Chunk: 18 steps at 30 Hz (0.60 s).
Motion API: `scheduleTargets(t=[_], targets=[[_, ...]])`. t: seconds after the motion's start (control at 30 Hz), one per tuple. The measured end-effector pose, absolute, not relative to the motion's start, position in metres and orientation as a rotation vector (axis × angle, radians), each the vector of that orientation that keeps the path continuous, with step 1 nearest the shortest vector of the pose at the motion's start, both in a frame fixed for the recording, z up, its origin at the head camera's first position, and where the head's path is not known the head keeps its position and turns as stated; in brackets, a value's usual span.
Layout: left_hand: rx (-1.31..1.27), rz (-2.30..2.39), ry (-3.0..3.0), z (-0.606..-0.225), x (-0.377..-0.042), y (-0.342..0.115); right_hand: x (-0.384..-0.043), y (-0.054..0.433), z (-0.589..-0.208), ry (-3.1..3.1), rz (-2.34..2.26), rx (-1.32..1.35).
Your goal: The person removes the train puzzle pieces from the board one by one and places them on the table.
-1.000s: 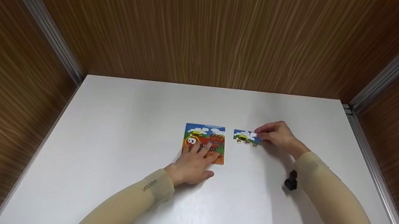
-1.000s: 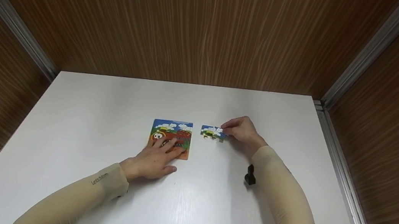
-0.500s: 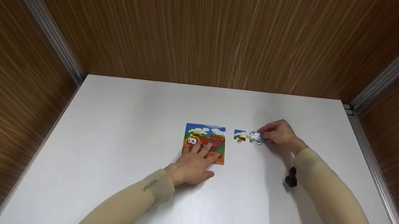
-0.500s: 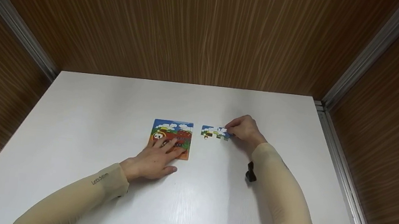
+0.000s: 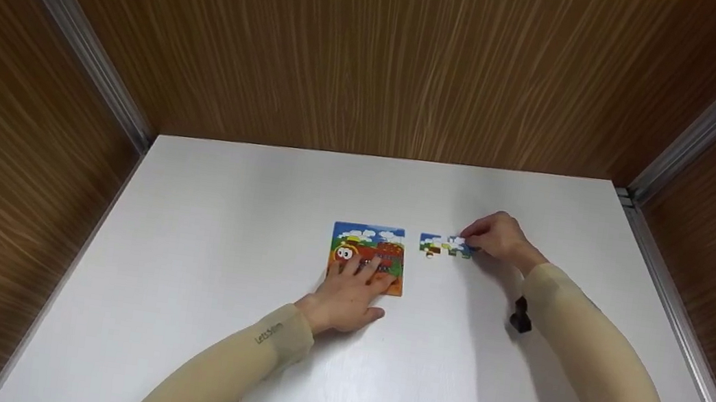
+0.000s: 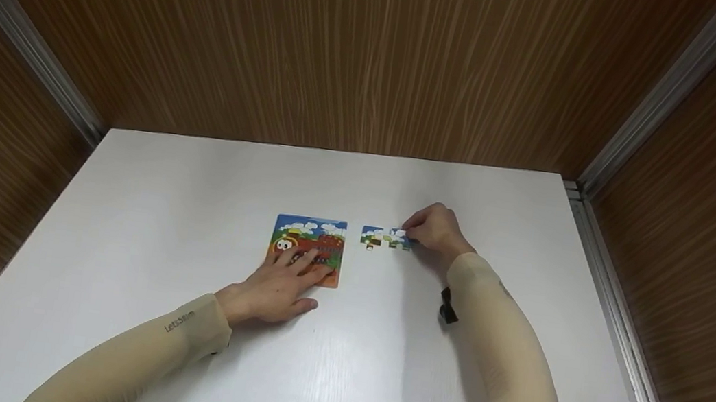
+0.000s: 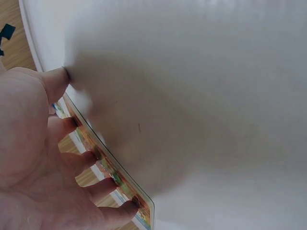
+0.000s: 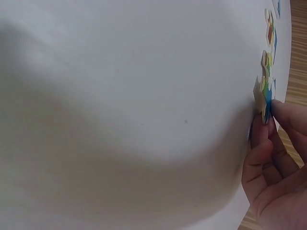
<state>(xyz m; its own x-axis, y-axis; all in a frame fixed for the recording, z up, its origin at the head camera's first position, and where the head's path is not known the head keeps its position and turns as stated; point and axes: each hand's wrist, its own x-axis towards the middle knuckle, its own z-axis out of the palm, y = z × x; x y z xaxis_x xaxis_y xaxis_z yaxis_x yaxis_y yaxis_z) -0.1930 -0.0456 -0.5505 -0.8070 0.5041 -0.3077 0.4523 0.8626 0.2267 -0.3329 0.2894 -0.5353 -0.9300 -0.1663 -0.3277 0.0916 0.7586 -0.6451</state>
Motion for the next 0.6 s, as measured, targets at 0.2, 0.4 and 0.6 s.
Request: scheduleTargets(t=[0.2,0.4,0.6], targets=[[0.722,0.202,2.684,-0.5502,-0.1922,-0.0456,-0.3343,0.2881,-0.5356,2.639,-0.939,-0.094],[0.726,0.205,2.682,-0.5491,-0.1919,-0.0462,-0.3341,0.2862,-0.5348,2.651,-0.941,-0.095],[0.723,0.195,2.673,-0.5493,-0.1921,-0.0461,-0.3329,0.2854,-0.5335,2.67,-0.942,-0.111]])
